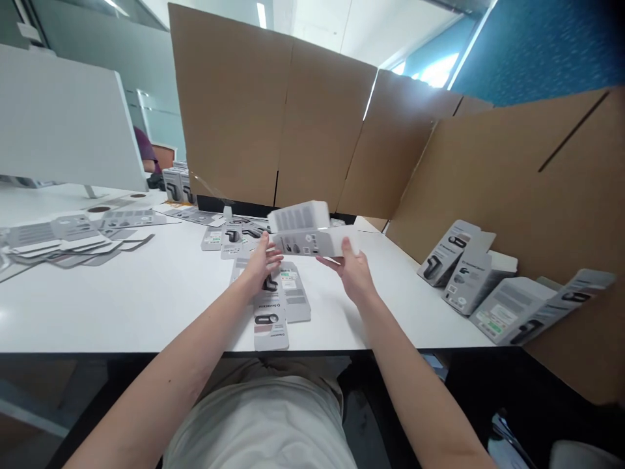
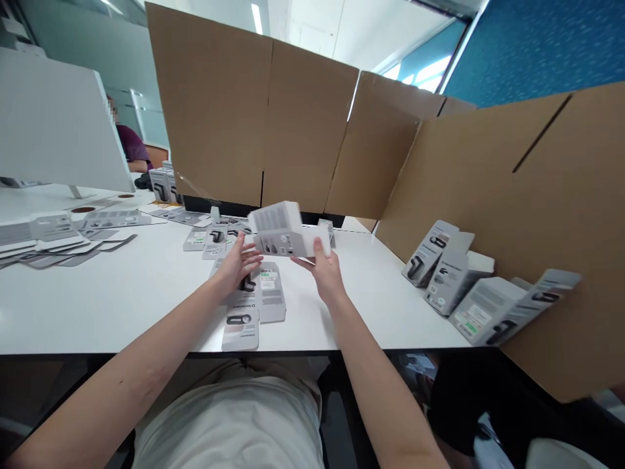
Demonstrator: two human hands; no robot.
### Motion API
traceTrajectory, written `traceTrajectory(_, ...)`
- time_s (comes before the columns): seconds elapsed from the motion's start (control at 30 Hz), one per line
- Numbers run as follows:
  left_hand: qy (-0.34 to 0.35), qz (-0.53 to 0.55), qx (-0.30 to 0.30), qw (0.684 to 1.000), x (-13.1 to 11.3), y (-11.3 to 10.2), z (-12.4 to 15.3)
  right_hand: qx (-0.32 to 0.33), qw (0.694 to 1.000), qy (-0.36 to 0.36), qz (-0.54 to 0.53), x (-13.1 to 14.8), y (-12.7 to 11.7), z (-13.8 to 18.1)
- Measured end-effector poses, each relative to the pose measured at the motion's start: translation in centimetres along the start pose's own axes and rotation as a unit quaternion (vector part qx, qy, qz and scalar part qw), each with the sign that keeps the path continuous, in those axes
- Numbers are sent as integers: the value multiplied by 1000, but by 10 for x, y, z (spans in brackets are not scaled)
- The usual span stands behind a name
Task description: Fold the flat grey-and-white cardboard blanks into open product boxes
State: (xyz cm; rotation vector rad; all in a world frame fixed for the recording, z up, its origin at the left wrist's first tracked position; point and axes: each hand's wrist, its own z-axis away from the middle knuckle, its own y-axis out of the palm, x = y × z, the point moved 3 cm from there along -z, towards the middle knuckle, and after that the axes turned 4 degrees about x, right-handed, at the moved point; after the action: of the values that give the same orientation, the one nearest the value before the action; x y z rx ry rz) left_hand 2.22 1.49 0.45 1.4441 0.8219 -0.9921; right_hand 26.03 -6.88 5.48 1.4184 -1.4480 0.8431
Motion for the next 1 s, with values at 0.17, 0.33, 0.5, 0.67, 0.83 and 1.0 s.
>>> traceTrajectory(0.17, -68, 107, 57, 990, -4, 6, 8, 87, 994, 7, -58, -19, 33, -32)
traceTrajectory(0.33, 9, 159, -27, 987, -12, -8, 0, 71, 997, 37, -8, -44, 23, -27)
traceTrajectory(0.5, 70, 141, -103, 982, -15, -17, -8, 45, 995, 9, 85, -60, 9, -26)
traceTrajectory(0.67, 82, 107, -113, 984, -13, -17, -9, 79, 976, -62, 193, -69, 11, -30)
traceTrajectory(0.83, 80, 59, -71, 993, -8, -14, -9, 129, 913, -236, 308, -58, 17, -19)
traceTrajectory(1.0, 32, 37, 8, 999, 0, -13, -7, 173, 832, -350, 393, -50, 30, -8)
